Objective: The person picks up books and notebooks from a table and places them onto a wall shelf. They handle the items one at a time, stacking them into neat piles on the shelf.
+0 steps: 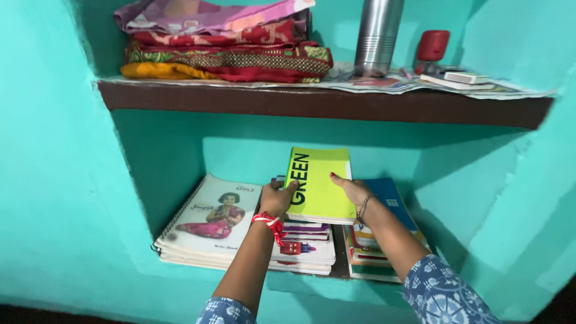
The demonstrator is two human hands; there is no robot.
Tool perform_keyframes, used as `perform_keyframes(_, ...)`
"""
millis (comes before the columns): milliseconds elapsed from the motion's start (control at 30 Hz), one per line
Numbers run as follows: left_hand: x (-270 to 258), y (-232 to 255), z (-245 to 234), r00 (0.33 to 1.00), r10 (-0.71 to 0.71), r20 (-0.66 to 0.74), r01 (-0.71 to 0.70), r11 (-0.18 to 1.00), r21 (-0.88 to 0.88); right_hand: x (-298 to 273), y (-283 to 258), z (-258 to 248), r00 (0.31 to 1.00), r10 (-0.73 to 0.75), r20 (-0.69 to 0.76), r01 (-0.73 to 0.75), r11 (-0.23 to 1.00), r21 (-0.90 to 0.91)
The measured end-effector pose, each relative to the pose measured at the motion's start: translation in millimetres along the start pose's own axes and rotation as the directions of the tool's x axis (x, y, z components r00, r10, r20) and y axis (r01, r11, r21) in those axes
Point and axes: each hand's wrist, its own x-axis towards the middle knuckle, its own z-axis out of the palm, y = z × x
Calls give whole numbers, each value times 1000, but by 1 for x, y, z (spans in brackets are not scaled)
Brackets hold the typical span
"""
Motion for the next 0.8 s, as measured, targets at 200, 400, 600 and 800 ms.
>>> perform_keyframes(200,19,-46,2,989,-66,-135,82,989,122,69,63,-13,978,85,192,-128,966,224)
perform_keyframes(400,48,-97,-6,981,-115,-154,149,961,231,106,126,-16,989,144,28,-147,968,203)
perform_keyframes(600,53,-90,-12,972,-120,-204,171,952,255,108,124,-2,995,0,100,-32,946,322)
perform_keyframes(800,86,-119,-24,999,51,-2,-47,928,370,115,147,33,956,-285,-74,293,947,134)
